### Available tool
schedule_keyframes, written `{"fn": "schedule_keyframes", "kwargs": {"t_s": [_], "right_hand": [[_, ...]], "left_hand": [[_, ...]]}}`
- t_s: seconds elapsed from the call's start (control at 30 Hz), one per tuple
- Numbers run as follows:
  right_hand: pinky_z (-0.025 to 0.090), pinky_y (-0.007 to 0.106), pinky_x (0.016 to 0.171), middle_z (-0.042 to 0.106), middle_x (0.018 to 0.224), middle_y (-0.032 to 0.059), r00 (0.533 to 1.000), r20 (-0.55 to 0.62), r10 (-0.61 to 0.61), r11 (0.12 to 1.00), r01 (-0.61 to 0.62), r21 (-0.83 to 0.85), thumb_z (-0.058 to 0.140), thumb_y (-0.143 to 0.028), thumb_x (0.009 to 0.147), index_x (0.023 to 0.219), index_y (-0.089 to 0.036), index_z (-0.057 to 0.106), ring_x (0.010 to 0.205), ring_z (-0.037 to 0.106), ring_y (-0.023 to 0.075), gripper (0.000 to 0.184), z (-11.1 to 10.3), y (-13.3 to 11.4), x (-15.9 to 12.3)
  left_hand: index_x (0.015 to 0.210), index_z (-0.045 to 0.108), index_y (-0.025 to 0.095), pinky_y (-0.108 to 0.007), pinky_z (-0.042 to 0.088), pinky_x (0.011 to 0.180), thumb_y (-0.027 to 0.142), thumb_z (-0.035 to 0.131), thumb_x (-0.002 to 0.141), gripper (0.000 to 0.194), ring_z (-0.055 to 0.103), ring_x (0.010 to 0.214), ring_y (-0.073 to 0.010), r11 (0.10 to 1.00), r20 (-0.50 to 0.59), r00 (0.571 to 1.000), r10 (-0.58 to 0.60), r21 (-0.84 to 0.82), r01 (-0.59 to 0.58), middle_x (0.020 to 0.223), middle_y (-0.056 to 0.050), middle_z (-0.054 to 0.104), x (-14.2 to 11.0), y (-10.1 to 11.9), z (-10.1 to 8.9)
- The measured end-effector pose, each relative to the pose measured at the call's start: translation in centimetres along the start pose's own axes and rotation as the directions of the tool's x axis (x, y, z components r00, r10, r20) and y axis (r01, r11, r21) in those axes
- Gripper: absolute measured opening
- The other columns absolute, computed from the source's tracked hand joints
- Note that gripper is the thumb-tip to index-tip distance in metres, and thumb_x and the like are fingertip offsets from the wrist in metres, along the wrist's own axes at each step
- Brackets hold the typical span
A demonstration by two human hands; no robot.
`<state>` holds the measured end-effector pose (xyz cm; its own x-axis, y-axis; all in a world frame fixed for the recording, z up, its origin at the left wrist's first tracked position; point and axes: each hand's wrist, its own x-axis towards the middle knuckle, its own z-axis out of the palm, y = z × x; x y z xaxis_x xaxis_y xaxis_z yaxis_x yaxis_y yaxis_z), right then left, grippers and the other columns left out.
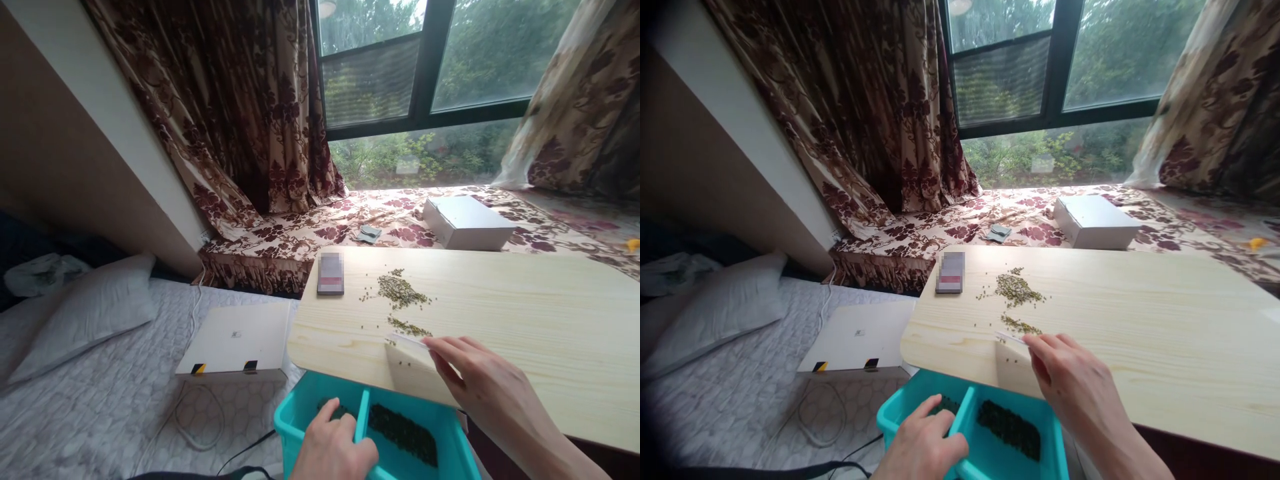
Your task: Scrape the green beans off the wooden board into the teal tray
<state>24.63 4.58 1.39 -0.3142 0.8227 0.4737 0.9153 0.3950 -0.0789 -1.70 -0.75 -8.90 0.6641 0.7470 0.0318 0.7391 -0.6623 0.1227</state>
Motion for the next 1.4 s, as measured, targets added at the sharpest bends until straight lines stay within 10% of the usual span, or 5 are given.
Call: {"fn": "schedule_keyframes", "kwargs": {"t_s": [1.13, 1.4], "right_hand": [[0.052, 0.026, 0.054, 0.078, 0.081, 0.0021, 0.978, 0.193, -0.083, 0.957, 0.025, 0.288, 0.045, -0.027, 0.1, 0.093, -0.029, 0.075, 0.068, 0.07, 0.0174, 0.031, -2.2, -2.0, -2.1], [0.039, 0.028, 0.049, 0.079, 0.08, 0.0046, 0.988, 0.119, 0.098, 0.994, -0.092, -0.053, 0.05, -0.022, 0.091, 0.087, -0.026, 0.077, 0.064, 0.07, 0.0208, 0.028, 0.5, -1.2, 3.2]], "left_hand": [[0.089, 0.072, 0.021, -0.049, 0.044, 0.111, 0.038, 0.094, 0.074, 0.031, 0.069, 0.088, -0.0223, 0.972, 0.26, 0.959, -0.113, -0.17, 0.16, 0.085, -0.001, 0.067, 0.4, 0.7, -8.0], [0.087, 0.073, 0.02, -0.047, 0.043, 0.112, 0.036, 0.094, 0.075, 0.029, 0.069, 0.089, -0.0222, 0.967, 0.268, 0.952, -0.145, -0.164, 0.194, 0.085, -0.002, 0.068, 0.1, 0.3, -8.5]]}}
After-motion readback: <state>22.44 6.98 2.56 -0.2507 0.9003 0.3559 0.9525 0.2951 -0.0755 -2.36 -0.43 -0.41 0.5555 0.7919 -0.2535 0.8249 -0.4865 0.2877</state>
